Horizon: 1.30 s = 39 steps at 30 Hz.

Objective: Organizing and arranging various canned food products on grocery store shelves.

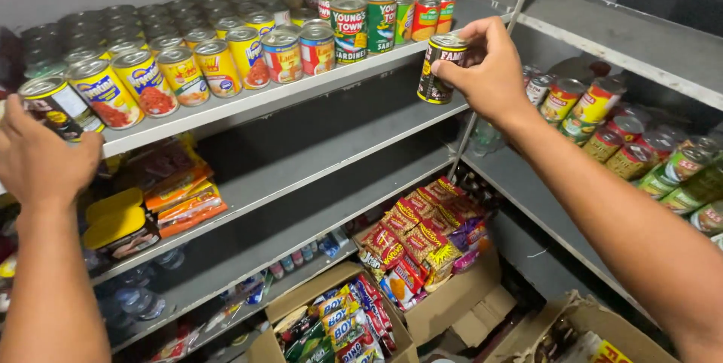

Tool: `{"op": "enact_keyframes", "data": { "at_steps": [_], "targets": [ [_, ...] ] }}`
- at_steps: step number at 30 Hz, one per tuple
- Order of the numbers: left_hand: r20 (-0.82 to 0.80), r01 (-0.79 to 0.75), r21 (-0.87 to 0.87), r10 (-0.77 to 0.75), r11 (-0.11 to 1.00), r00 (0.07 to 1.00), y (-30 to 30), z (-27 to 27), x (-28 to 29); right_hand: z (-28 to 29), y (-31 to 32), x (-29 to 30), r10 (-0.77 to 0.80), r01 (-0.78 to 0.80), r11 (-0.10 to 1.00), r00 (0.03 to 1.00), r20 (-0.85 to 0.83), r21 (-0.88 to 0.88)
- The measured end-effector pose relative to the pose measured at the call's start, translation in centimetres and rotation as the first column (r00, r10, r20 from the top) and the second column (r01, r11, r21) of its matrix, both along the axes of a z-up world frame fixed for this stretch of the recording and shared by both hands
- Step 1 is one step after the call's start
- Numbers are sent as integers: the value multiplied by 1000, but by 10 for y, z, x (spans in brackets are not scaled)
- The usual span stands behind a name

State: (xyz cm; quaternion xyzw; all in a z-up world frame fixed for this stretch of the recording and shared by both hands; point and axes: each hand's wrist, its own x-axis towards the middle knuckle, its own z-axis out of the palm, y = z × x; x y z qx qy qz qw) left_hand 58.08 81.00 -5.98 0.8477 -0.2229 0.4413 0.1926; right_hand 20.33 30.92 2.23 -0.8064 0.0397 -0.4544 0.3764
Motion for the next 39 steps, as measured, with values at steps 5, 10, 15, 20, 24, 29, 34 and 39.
{"op": "enact_keyframes", "data": {
  "at_steps": [5, 10, 15, 20, 24, 29, 34, 39],
  "targets": [
    [-216, 129, -321, -205, 938, 955, -16, -5, -12, 9, -29, -26, -75, 76, 997, 997, 33, -20],
    [74, 89, -405, -64, 910, 995, -52, -16, 7, 26, -51, -35, -91, 90, 996, 993, 81, 16],
    [441, 554, -148, -447, 819, 778, -171, 58, -88, 28, -85, -23, -146, 143, 989, 983, 108, 27],
    [404, 744, -57, -666, 665, 627, -303, 89, -159, 5, -136, -10, -176, 170, 984, 977, 121, 53],
    [297, 837, -3, -799, 547, 523, -400, 96, -206, 2, -163, -5, -225, 221, 969, 974, 32, 108],
    [194, 840, 66, -832, 539, 519, -505, 78, -226, 8, -193, 4, -329, 330, 944, 944, -42, 29],
    [44, 771, 135, -781, 622, 623, -587, 56, -216, -3, -244, 28, -315, 315, 949, 947, -61, -19],
    [50, 661, 176, -677, 729, 734, -648, 33, -193, -13, -298, 74, -282, 277, 959, 957, -72, -65]
  ]
}}
